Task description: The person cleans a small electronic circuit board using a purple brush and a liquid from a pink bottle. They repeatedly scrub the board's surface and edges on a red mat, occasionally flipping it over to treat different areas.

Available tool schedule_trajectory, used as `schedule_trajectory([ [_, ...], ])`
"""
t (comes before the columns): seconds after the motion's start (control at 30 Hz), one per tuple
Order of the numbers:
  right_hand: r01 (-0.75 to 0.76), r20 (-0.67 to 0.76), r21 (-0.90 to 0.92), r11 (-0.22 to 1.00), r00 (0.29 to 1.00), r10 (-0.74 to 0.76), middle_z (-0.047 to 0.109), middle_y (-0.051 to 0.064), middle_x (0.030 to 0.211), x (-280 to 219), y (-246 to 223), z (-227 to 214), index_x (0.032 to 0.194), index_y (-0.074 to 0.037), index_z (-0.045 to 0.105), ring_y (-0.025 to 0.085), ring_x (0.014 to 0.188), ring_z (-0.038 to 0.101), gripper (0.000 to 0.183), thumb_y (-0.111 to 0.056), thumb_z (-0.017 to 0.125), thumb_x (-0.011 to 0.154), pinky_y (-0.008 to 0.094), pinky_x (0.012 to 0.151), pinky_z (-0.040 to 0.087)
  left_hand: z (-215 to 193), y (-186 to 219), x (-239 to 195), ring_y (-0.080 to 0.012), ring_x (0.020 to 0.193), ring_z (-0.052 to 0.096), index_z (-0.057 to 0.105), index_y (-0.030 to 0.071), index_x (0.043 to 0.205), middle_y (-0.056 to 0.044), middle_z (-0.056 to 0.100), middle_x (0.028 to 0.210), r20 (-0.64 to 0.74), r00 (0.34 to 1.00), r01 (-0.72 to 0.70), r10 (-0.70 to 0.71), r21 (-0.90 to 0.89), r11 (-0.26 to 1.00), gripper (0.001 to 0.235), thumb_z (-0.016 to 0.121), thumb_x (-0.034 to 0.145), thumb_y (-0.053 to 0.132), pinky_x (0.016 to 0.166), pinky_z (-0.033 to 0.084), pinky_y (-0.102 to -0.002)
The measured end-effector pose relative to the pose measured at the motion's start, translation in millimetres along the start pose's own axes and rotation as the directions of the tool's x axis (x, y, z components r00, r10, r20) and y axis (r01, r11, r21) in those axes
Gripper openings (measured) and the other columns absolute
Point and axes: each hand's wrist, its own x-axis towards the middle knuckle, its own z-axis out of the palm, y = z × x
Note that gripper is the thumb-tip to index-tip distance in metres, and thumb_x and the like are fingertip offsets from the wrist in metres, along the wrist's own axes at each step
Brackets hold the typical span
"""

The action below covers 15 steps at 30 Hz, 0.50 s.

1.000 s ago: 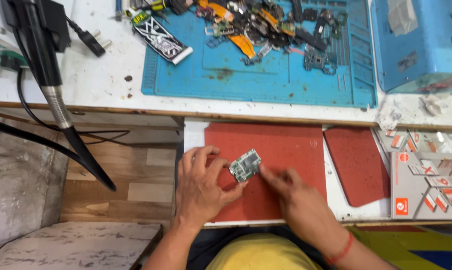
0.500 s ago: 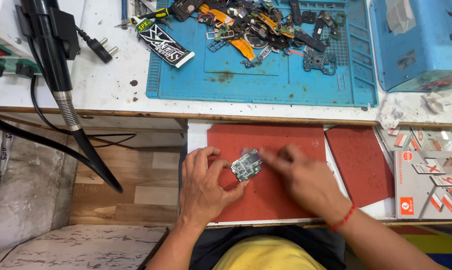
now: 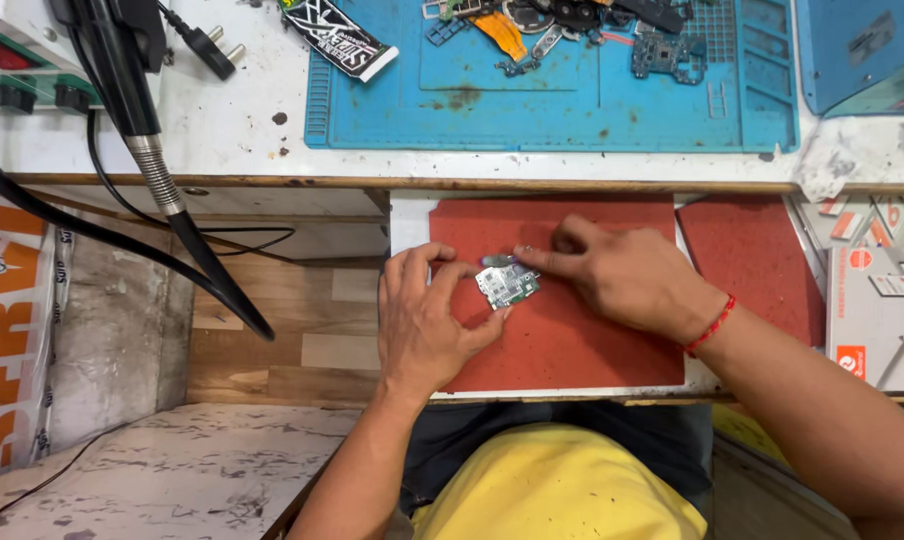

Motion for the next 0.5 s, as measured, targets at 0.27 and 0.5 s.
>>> schedule_trajectory([
  [0.27,0.059,0.175,0.018,0.998,0.983,-0.061,0.058,0.010,0.127,-5,-5,4,0.146,-0.043,0.055,0.031,0.064,0.069,0.074,-0.009,0.051,0.081,0.044,0.053,0.056,-1,1,1,-0.0327,0.119,0.050,0.071,0.009,0.103,-0.009,0.057,0.121,-0.006,1.000,-0.008,0.008,0.004,1.000,0.051,0.092,0.064,0.033,0.100,0.044,-0.048],
  [0.5,-0.013,0.213,-0.135,0.991,0.976,0.042,0.058,0.007,0.113,-5,-10,1,0.152,-0.047,0.048,0.030,0.057,0.066,0.076,-0.013,0.049,0.084,0.045,0.053,0.055,0,3,2,-0.0327,0.117,0.051,0.071,0.010,0.102,-0.008,0.058,0.119,0.002,1.000,-0.008,0.007,0.020,1.000,0.050,0.092,0.064,0.034,0.101,0.044,-0.048],
])
